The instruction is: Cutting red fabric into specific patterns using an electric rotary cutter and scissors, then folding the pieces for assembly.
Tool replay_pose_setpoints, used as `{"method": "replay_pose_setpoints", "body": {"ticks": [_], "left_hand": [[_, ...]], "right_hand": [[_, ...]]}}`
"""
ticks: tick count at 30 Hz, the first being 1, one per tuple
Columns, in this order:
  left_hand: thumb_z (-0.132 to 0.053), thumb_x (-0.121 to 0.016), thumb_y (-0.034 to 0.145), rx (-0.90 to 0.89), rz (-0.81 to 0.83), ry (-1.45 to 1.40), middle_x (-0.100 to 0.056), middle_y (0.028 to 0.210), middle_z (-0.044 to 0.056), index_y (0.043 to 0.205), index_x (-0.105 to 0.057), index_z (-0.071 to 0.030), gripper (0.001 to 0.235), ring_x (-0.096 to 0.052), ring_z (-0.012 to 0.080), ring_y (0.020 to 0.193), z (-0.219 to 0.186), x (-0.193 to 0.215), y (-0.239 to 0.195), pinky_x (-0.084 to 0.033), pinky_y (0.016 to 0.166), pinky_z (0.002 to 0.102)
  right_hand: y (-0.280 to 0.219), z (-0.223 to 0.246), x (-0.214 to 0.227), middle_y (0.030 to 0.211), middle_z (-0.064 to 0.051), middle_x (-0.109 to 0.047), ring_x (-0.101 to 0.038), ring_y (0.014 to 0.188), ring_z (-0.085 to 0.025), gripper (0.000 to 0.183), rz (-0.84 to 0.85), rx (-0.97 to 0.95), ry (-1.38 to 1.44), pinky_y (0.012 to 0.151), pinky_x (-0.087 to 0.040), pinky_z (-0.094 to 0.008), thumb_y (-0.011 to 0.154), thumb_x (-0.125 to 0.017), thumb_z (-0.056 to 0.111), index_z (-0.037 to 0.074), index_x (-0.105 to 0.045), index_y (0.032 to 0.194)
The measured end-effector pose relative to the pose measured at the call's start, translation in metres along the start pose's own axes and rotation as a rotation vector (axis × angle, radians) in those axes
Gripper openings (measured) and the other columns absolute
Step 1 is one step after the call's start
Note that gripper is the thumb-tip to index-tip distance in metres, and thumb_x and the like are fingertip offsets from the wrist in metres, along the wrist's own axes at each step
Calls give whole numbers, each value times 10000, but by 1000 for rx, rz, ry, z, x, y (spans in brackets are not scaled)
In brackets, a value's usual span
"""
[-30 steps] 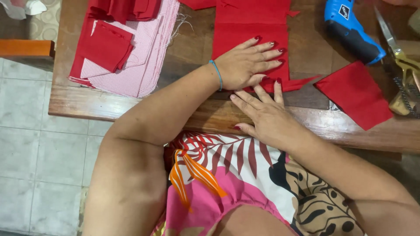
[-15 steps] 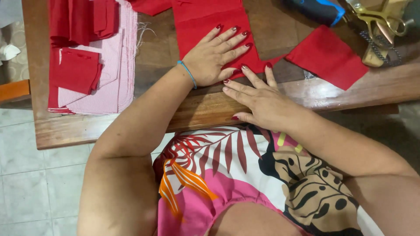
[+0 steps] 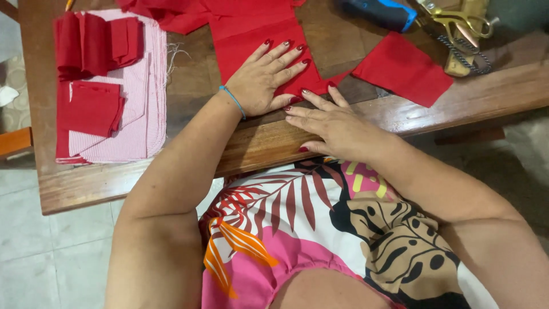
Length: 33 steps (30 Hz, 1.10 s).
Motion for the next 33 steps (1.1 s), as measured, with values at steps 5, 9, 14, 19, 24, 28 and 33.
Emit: {"method": "replay_pose_setpoints", "body": {"ticks": [5,9,14,19,24,28,33], "left_hand": [[-603,-425,1074,21,-21,20,-322,1680,146,1631,-369,-147,722,-256,379,1552,3,-6,-1,-132,1249,574],[-623,-429,1074,25,-16,-2,-323,1677,158,1628,-387,-137,738,-243,382,1550,4,-7,-1,-107,1248,570],[-637,-409,1066,49,3,-11,-281,1692,136,1634,-363,-158,745,-214,365,1561,5,-8,-1,-99,1254,564],[-635,-449,1067,43,-55,17,-351,1665,140,1615,-413,-144,737,-267,377,1539,6,-13,-2,-144,1235,580],[-627,-488,1068,40,-134,8,-403,1641,129,1592,-457,-147,711,-309,360,1528,8,-13,-2,-147,1235,573],[-645,-458,1057,86,-9,-22,-272,1692,106,1634,-350,-188,743,-226,345,1561,5,-16,1,-100,1247,580],[-626,-485,1072,56,-81,-57,-314,1678,128,1623,-381,-154,733,-260,362,1558,-4,-16,5,-109,1250,596]], "right_hand": [[-40,-58,30,1135,-163,-766,-666,1045,-335,277,-633,-69,-57,939,-532,-495,973,-753,92,47,-766,1246],[-56,-134,35,1116,-193,-804,-738,940,-336,351,-771,-120,-329,904,-551,-466,966,-593,-116,39,-850,1148],[-38,-140,52,1363,-227,-592,-554,1129,-464,623,-475,-148,-245,980,-494,-535,820,-512,-197,-18,-676,1393],[-30,-125,81,1309,-280,-542,-529,1196,-478,535,-88,-478,-149,988,-461,-542,967,-495,0,163,-611,1464],[-49,-191,64,1217,-18,-657,-590,1138,-266,176,-178,-350,-596,1006,-490,-357,974,-678,296,318,-830,1058],[-57,-187,103,1143,-63,-742,-688,1072,-237,99,-323,-284,-497,972,-513,-360,1000,-740,191,174,-784,1087],[-43,-178,143,1382,-377,-583,-567,1237,-483,406,-539,-318,226,1035,-419,-546,1241,-314,-57,-180,-515,1572]]}}
Point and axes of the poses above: each hand's wrist, its own y-axis towards the middle knuckle, its own x-axis out of the back of the hand, z = x × y, the point moved 4 cm from there along y, towards the middle knuckle
